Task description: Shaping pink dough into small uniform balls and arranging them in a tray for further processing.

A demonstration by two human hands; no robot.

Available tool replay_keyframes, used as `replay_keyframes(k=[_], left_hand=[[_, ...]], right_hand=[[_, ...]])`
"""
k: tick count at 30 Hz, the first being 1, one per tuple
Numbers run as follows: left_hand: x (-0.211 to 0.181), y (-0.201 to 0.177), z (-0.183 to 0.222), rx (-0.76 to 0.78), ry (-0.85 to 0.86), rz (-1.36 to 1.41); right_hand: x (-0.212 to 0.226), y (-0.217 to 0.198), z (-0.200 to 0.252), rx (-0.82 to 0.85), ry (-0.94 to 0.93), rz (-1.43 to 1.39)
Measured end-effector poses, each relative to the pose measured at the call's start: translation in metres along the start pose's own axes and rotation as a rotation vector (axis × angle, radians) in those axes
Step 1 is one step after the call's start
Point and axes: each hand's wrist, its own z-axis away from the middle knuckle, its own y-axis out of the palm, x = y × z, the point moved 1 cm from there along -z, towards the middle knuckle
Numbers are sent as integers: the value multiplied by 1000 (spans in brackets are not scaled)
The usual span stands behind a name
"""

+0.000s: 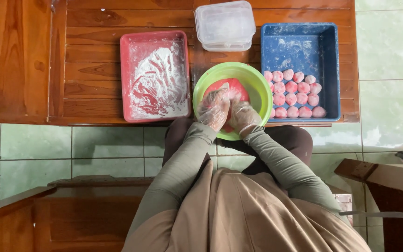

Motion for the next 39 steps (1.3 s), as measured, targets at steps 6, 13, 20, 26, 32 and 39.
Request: replay_keyframes(k=[6,13,20,26,32,39], left_hand=[[3,36,38,136,-137,121],[-9,52,33,1118,-192,-121],[-26,30,8,1211,-98,-217],[-2,90,59,1072,-424,-100],[-2,120,79,1058,-632,33],[23,168,127,920,-389,-146]], right_hand=[[12,23,-22,22,349,-450],[-10,-68,-5,52,389,-529],[-23,-149,17,293,619,-956],[-47,-116,0,398,718,-1198],[-52,-69,4,151,738,-1598],[-50,-49,4,-228,780,-2041]])
